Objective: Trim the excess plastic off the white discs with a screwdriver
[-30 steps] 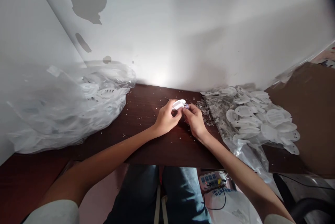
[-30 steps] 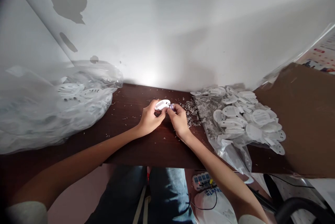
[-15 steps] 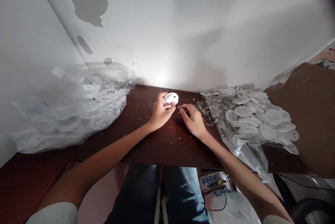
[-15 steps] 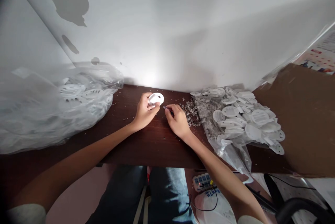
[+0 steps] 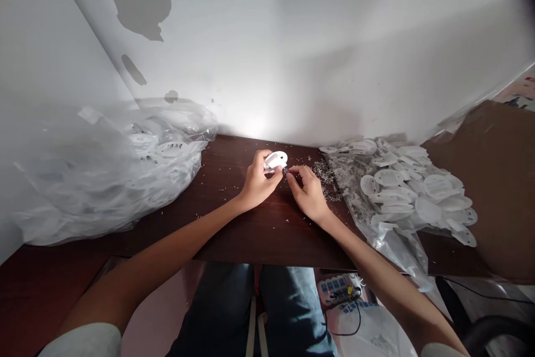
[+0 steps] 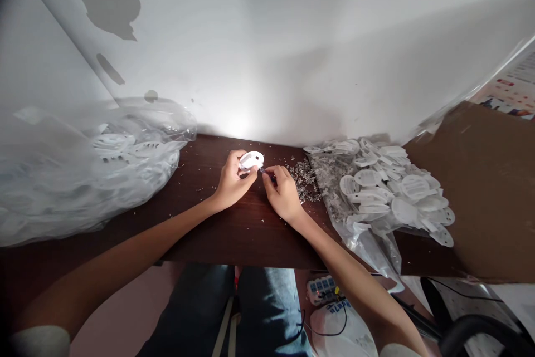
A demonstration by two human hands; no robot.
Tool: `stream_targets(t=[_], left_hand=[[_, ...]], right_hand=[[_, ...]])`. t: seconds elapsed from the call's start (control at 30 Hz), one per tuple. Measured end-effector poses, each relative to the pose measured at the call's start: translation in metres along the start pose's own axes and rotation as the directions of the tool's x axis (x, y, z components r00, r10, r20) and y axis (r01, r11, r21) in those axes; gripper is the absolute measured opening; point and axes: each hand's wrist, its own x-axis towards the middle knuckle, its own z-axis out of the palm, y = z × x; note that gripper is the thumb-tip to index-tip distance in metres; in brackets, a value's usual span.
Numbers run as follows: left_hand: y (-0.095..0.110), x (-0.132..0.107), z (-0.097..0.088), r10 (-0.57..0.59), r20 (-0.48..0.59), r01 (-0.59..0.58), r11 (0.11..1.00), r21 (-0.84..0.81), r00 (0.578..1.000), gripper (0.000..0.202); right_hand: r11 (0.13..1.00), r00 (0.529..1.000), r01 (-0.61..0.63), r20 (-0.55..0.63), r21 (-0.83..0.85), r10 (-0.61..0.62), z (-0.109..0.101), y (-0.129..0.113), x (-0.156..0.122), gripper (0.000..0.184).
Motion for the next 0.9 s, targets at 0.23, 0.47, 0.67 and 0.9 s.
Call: stream_targets(t=[0.23,0.47,0.67,0.9], left_hand=[[0.001,-0.004,-0.002,0.174,0.003,-0.169,0.953,0.25,0.985,0.033],[-0.01,-0.008,-0.002,0.299,0.127,-0.325,0.881,0.344,0.946,0.026],[-0.006,0.001,-0.005,0.168,0.152,-0.199,0.955,0.221,0.974,0.028],[-0.004,0.022,-0.004,-0.477,0.177,0.507,0.775,-0.377,0.861,0.043]], right_hand=[[1.0,1.0,-0.006,-0.012,-0.017,0.006,0.005,-0.001,-0.002,0.018],[0.999,1.0,-0.001,-0.021,-0.038,0.0,0.007,-0.002,-0.002,0.016],[0.998,1.0,-0.008,0.015,-0.065,0.009,0.004,-0.002,0.003,0.014],[0.998,0.999,-0.015,-0.049,-0.069,0.012,-0.016,0.003,0.014,0.025]])
